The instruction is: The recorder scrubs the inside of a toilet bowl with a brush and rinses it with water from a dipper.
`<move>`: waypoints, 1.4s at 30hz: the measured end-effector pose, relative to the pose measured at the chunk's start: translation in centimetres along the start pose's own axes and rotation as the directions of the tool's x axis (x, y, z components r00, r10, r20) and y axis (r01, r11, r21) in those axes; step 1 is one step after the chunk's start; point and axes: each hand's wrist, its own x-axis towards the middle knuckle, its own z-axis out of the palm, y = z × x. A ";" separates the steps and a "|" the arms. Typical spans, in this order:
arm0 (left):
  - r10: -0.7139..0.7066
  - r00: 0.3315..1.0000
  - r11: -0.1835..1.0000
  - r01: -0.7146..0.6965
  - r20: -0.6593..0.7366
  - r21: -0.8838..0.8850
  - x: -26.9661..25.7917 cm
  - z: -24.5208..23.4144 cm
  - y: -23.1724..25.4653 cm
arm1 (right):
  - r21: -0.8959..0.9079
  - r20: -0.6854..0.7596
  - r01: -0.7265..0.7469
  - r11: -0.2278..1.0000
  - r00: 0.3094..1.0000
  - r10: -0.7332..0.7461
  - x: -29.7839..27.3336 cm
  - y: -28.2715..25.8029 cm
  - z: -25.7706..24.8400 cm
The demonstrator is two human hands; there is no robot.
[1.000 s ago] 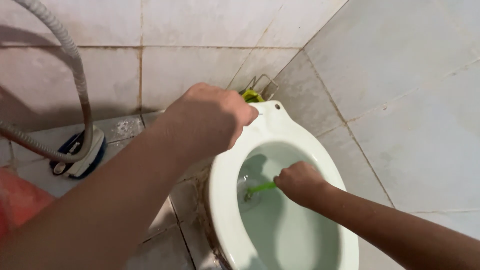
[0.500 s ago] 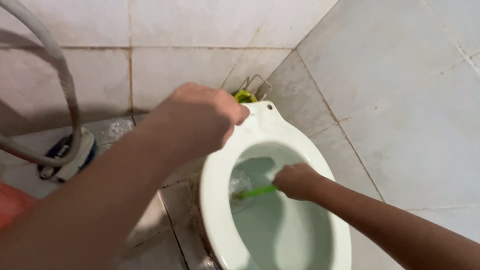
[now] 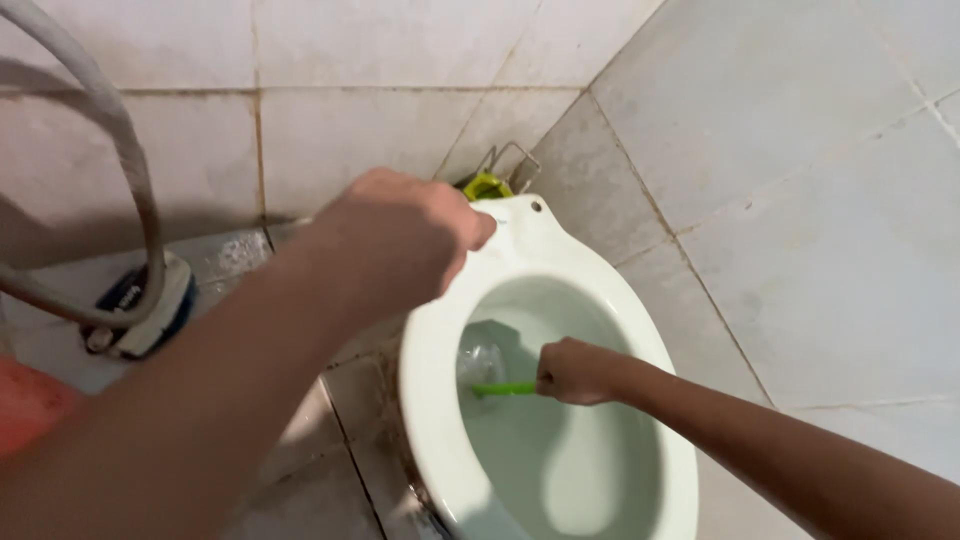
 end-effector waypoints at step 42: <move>0.052 0.970 0.999 -0.054 0.236 0.005 0.4 0.1 2.4 | 0.228 -0.088 0.031 0.973 0.996 -0.011 -2.6 1.6 3.9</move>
